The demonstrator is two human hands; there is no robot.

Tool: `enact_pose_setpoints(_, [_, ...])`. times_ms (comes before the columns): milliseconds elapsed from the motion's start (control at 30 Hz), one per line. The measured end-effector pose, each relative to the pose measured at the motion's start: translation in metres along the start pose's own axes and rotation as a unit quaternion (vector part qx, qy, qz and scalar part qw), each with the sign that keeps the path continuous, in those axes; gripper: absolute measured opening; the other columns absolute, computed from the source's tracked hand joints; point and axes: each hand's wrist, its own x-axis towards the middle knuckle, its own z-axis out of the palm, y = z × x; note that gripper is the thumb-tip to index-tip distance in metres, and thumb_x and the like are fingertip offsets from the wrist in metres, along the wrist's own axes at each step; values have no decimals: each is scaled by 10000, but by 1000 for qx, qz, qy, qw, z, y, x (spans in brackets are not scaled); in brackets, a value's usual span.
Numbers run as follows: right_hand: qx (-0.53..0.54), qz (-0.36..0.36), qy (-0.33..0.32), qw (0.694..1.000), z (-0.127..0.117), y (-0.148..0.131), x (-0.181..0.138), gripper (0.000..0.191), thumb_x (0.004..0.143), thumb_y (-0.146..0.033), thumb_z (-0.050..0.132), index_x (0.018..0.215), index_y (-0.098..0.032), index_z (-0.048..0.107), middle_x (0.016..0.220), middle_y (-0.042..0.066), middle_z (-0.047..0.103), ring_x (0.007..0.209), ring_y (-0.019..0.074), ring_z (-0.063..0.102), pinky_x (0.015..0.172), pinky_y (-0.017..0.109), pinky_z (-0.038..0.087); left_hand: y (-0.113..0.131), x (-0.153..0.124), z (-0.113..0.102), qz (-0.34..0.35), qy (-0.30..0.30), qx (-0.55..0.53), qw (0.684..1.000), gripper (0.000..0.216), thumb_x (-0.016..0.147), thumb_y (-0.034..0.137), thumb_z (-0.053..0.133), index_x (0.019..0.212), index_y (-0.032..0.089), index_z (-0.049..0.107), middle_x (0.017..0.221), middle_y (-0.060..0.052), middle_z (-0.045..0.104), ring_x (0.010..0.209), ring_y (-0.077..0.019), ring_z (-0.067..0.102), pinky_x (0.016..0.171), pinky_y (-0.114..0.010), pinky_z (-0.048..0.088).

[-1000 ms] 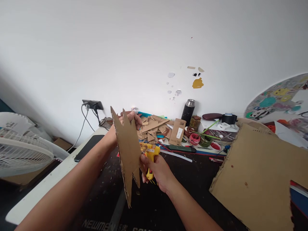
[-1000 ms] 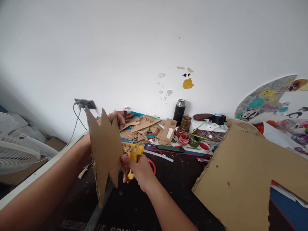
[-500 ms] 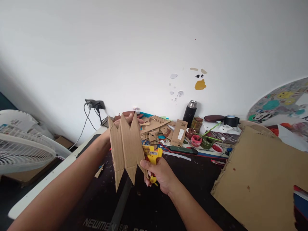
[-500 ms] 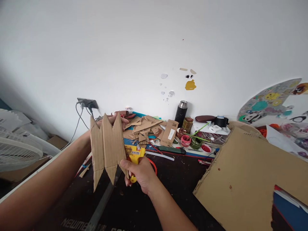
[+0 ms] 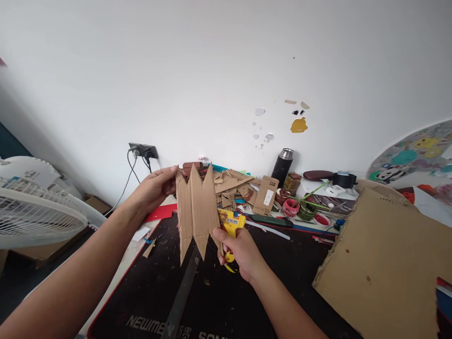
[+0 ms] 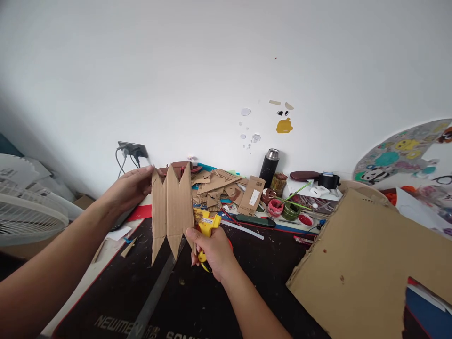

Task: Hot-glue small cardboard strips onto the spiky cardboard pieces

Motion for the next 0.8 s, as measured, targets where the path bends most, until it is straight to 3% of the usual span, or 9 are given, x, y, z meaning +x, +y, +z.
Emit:
enact_pose_setpoints(167, [-9,-3,1,1000,-2,5,2,664,653,-709,948,533,-241,493,449,-62,444,398,150,545,408,265,355,6,-6,8,27,38,28,999,235,811,329,881,823,138,745,644,7,566,565,-86,385,503,-216,299])
enact_pose_setpoints(433, [-5,3,10,1000,-2,15,10,634,611,-719,949,613,-241,531,453,-80,467,364,134,524,369,248,315,1,-2,2,26,84,12,996,215,835,303,846,807,130,722,692,-6,623,609,-89,473,541,-212,364])
enact_pose_setpoints(700, [-10,11,10,1000,1,3,3,654,592,-705,966,567,-232,515,447,-77,459,376,132,539,381,244,356,-1,3,-6,38,118,-21,992,179,925,297,786,909,146,690,666,34,532,598,-78,438,555,-199,368])
enact_pose_setpoints(800, [5,2,17,1000,0,-1,1,671,626,-699,951,515,-234,482,426,-60,441,384,132,533,390,243,347,-6,-1,-10,28,121,-18,992,189,977,341,752,1000,157,716,719,13,588,622,-94,464,558,-203,388])
